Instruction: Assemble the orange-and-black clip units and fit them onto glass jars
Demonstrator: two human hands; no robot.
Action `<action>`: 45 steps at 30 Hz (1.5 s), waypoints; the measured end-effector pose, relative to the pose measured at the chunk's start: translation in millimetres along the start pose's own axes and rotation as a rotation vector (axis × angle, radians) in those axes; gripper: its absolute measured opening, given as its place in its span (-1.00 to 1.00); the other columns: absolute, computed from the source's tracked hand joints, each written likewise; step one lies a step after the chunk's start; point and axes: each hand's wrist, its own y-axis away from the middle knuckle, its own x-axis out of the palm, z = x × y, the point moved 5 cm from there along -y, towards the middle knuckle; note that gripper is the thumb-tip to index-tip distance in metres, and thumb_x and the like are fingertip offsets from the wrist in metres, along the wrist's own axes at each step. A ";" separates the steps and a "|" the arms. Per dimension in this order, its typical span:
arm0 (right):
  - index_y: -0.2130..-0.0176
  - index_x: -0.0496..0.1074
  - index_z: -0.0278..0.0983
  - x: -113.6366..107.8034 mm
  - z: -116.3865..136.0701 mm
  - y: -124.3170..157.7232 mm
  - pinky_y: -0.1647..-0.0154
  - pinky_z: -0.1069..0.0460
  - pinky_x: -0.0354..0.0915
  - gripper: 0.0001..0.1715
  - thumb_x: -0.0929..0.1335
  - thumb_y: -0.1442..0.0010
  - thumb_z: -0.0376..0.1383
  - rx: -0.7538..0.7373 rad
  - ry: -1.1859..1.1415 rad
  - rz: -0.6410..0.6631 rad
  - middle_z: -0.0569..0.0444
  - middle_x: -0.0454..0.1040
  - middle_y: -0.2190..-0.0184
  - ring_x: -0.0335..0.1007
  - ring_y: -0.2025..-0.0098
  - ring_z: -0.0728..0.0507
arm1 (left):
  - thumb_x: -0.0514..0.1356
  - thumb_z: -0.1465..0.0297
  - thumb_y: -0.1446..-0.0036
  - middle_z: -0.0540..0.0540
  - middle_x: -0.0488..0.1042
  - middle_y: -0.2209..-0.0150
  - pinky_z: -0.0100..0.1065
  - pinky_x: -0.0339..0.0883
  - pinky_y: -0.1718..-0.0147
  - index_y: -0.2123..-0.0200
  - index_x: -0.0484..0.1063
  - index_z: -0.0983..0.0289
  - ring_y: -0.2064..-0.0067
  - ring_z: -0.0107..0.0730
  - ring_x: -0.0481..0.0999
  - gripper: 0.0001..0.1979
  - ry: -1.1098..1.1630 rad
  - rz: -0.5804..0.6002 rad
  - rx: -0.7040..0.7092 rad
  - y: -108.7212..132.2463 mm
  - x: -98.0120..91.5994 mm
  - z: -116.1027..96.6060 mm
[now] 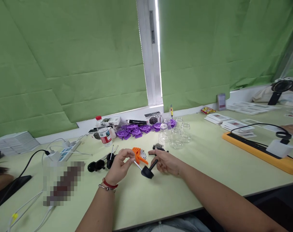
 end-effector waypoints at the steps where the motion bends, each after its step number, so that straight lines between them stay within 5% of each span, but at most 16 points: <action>1: 0.01 0.29 -0.26 3.7 0.0 1.9 0.80 0.20 -0.11 -0.43 0.23 -0.17 0.07 -0.002 0.005 0.060 0.07 0.47 0.41 0.17 0.70 0.12 | 0.10 0.30 -0.13 0.12 0.45 0.31 -0.24 0.29 0.15 0.29 0.37 0.24 0.20 -0.28 0.42 -0.86 0.052 0.073 0.003 0.5 5.1 -2.9; 5: 0.22 0.44 -0.35 18.4 -6.9 10.0 0.75 0.18 -0.12 -0.55 0.41 -0.03 -0.05 0.031 0.087 0.307 0.18 0.35 0.58 0.05 0.72 0.14 | 0.10 0.32 -0.14 0.11 0.44 0.34 -0.23 0.30 0.16 0.37 0.36 0.24 0.21 -0.27 0.42 -0.88 0.085 0.186 -0.030 -0.7 17.8 -7.3; 8: 0.27 0.45 -0.39 23.0 -12.1 9.7 0.69 0.17 -0.09 -0.58 0.40 -0.05 -0.07 0.021 0.120 0.355 0.20 0.29 0.64 0.03 0.69 0.13 | 0.12 0.31 -0.12 0.13 0.44 0.22 -0.20 0.26 0.06 0.28 0.37 0.23 0.10 -0.25 0.40 -0.87 0.027 0.076 -0.030 -3.9 19.3 -6.1; 11: 0.21 0.39 -0.34 22.4 -11.2 2.6 0.63 0.18 -0.04 -0.61 0.39 -0.08 -0.10 -0.071 0.055 0.224 0.22 0.26 0.61 0.04 0.65 0.13 | 0.17 0.27 -0.07 0.16 0.36 0.05 -0.17 0.26 0.03 0.08 0.28 0.21 0.02 -0.23 0.36 -0.67 0.023 -0.163 -0.092 -5.4 16.6 -0.1; 13: 0.14 0.32 -0.28 23.1 -7.3 -1.0 0.58 0.17 0.06 -0.61 0.38 -0.09 -0.11 -0.187 -0.005 0.118 0.20 0.30 0.51 0.12 0.59 0.10 | 0.17 0.22 -0.08 0.18 0.34 0.06 -0.22 0.33 0.15 0.01 0.19 0.21 0.09 -0.27 0.40 -0.58 0.138 -0.205 -0.169 -4.8 22.4 4.8; 19: 0.01 0.20 -0.25 41.8 -9.7 -0.6 0.42 0.08 0.25 -0.55 0.32 -0.16 -0.13 -0.279 0.075 0.153 0.11 0.36 0.36 0.26 0.48 0.04 | 0.19 0.19 -0.04 0.00 0.35 0.33 -0.41 0.32 0.49 0.13 0.18 0.20 0.45 -0.50 0.37 -0.62 0.417 0.204 -0.290 -0.8 57.6 -1.4; 22: 0.00 0.21 -0.24 37.0 -12.0 -1.4 0.39 0.07 0.26 -0.52 0.36 -0.11 -0.19 -0.247 0.143 0.107 0.09 0.35 0.31 0.30 0.43 0.02 | 0.21 0.21 0.01 -0.09 0.28 0.48 -0.47 0.24 0.54 0.37 0.21 0.23 0.51 -0.54 0.29 -0.73 0.345 0.074 -0.315 -3.3 42.8 3.0; 26: 0.10 0.32 -0.29 11.8 -0.6 -8.6 0.35 0.07 0.27 -0.66 0.35 -0.10 -0.27 -0.259 0.360 -0.112 0.07 0.36 0.32 0.31 0.38 0.00 | 0.25 0.18 0.10 -0.14 0.15 0.61 -0.50 0.10 0.62 0.57 0.19 0.26 0.60 -0.60 0.14 -0.67 0.275 -0.059 -0.413 -5.8 18.0 22.1; 30: 0.28 0.45 -0.29 -8.8 16.2 -26.5 0.36 0.07 0.24 -0.84 0.31 -0.11 -0.31 -0.234 0.660 -0.288 0.06 0.43 0.40 0.32 0.38 -0.03 | 0.26 0.19 0.17 -0.10 0.22 0.67 -0.48 -0.02 0.68 0.62 0.28 0.29 0.66 -0.60 0.09 -0.69 0.200 0.045 -0.574 -3.1 15.2 34.2; 35: 0.31 0.51 -0.24 -8.5 32.0 -63.4 0.32 0.07 0.23 -0.80 0.29 -0.12 -0.38 -0.207 1.055 -0.331 0.03 0.51 0.31 0.38 0.32 -0.07 | 0.21 0.30 0.20 -0.05 0.29 0.70 -0.47 -0.02 0.67 0.68 0.28 0.30 0.65 -0.56 0.17 -0.78 0.079 0.162 -0.651 1.0 21.2 35.4; 45: 0.49 0.53 -0.28 -4.0 28.6 -114.0 0.16 -0.02 0.20 -0.94 0.40 0.01 -0.36 -0.064 1.189 -0.365 -0.03 0.54 0.42 0.42 0.25 -0.18 | 0.15 0.30 0.20 -0.07 0.20 0.66 -0.46 0.00 0.64 0.61 0.23 0.26 0.57 -0.45 0.28 -0.83 0.038 0.221 -0.759 5.9 24.9 62.6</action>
